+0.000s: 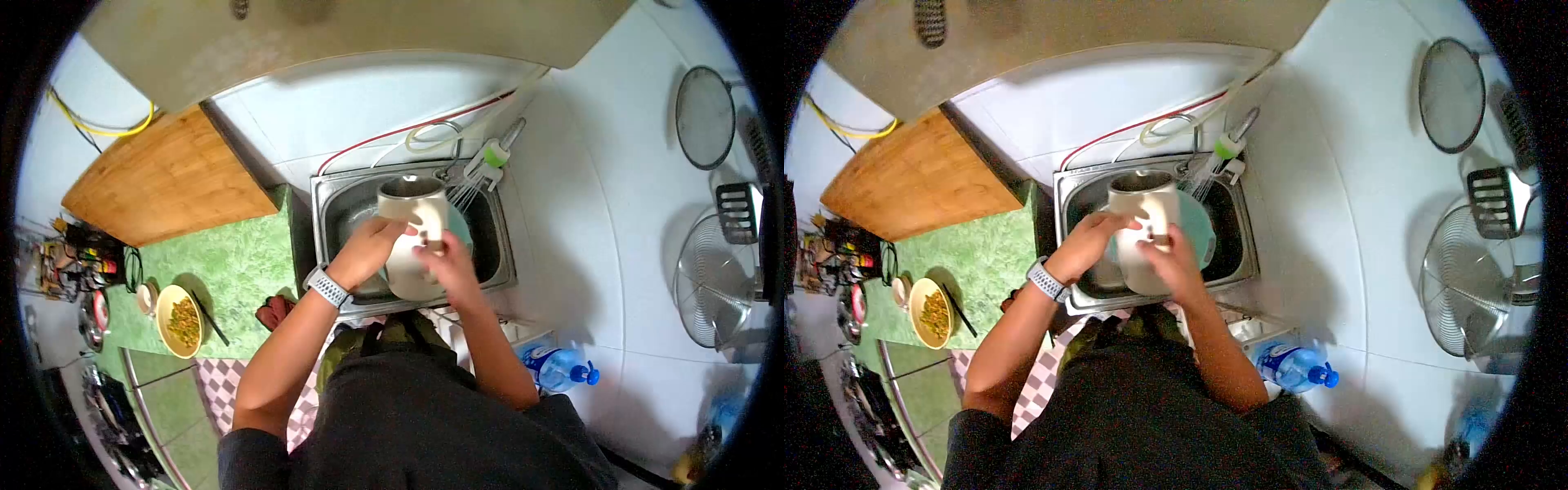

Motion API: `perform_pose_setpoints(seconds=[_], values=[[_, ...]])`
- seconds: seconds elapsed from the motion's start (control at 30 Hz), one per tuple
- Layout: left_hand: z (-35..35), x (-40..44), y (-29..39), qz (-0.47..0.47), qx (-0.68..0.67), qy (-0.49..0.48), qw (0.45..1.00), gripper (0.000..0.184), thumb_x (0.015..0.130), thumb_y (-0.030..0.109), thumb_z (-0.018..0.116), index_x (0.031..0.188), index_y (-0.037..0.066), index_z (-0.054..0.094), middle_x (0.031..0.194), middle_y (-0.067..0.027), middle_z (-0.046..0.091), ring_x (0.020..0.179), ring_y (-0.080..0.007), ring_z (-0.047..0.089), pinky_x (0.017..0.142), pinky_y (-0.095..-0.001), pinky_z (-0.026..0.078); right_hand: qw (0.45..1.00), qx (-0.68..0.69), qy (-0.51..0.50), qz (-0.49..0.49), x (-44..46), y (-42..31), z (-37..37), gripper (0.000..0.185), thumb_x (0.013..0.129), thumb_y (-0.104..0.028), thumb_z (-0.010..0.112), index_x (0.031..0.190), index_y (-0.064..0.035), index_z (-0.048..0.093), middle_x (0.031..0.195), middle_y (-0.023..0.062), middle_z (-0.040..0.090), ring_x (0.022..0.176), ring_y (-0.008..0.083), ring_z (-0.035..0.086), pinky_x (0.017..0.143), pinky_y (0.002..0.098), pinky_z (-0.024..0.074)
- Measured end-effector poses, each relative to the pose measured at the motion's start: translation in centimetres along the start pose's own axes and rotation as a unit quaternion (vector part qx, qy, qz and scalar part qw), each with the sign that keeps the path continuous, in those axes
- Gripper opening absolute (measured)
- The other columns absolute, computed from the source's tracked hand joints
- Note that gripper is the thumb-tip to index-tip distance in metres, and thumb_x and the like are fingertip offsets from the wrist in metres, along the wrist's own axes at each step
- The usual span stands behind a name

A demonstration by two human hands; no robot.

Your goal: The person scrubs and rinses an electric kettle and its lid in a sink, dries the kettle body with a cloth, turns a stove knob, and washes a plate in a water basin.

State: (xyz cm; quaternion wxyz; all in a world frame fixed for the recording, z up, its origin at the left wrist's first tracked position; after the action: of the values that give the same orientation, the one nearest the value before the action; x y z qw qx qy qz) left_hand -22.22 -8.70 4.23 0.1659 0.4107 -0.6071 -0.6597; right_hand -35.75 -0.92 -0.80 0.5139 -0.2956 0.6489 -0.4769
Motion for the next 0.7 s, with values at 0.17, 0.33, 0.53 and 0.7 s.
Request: perform_pose_setpoints(seconds=[0.17, 0.33, 0.53, 0.7], values=[[-4.3, -7.8, -2.4, 0.012, -0.083, -0.011, 0.996, 0.037, 0.102, 0.025, 0.045, 0.116, -0.004, 0.063, 0.111, -0.0097, 0.068, 0.106, -0.0166, 0.061, 0.095, -0.0281, 0.045, 0.986, 0.055, 0.151, 0.037, -0.1, -1.6, -7.5, 0.022, 0.088, -0.025, 0.072, 0.089, -0.0070, 0.058, 0.065, -0.0017, 0.053, 0.053, 0.0080, 0.047, 0.048, 0.0241, 0.0384], [-9.6, -16.5, -12.2, -0.089, -0.180, 0.095, 0.975, 0.033, 0.102, 0.024, 0.045, 0.118, 0.000, 0.062, 0.112, -0.0063, 0.067, 0.103, -0.0141, 0.064, 0.089, -0.0267, 0.047, 0.980, 0.027, 0.195, -0.023, 1.1, -3.5, -10.5, 0.029, 0.088, -0.029, 0.072, 0.080, -0.0058, 0.058, 0.061, -0.0014, 0.050, 0.051, 0.0085, 0.046, 0.047, 0.0249, 0.0376], [-14.2, -27.4, -20.8, -0.140, -0.266, 0.285, 0.910, 0.031, 0.099, 0.027, 0.049, 0.112, 0.004, 0.064, 0.110, -0.0082, 0.068, 0.100, -0.0177, 0.065, 0.089, -0.0334, 0.051, 0.959, -0.087, 0.252, -0.097, 2.1, -3.8, -12.3, 0.035, 0.087, -0.034, 0.072, 0.069, -0.0078, 0.057, 0.060, -0.0014, 0.052, 0.051, 0.0082, 0.044, 0.048, 0.0263, 0.0349], [-15.3, -33.4, -25.0, -0.150, -0.285, 0.346, 0.881, 0.035, 0.098, 0.036, 0.051, 0.114, 0.006, 0.063, 0.107, -0.0073, 0.066, 0.100, -0.0220, 0.064, 0.090, -0.0400, 0.051, 0.953, 0.037, 0.290, -0.081, 1.8, -3.8, -14.2, 0.033, 0.086, -0.033, 0.073, 0.069, -0.0084, 0.058, 0.059, -0.0039, 0.047, 0.052, 0.0059, 0.041, 0.049, 0.0253, 0.0315]])
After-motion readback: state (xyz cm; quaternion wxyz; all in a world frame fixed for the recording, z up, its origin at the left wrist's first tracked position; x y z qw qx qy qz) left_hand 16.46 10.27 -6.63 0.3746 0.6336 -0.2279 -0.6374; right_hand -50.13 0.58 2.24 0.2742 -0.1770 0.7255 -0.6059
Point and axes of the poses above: each hand's wrist, its own x-axis towards the middle knuckle, its own z-axis out of the palm, y = z × x, the point moved 10 cm from there along x, towards the middle knuckle
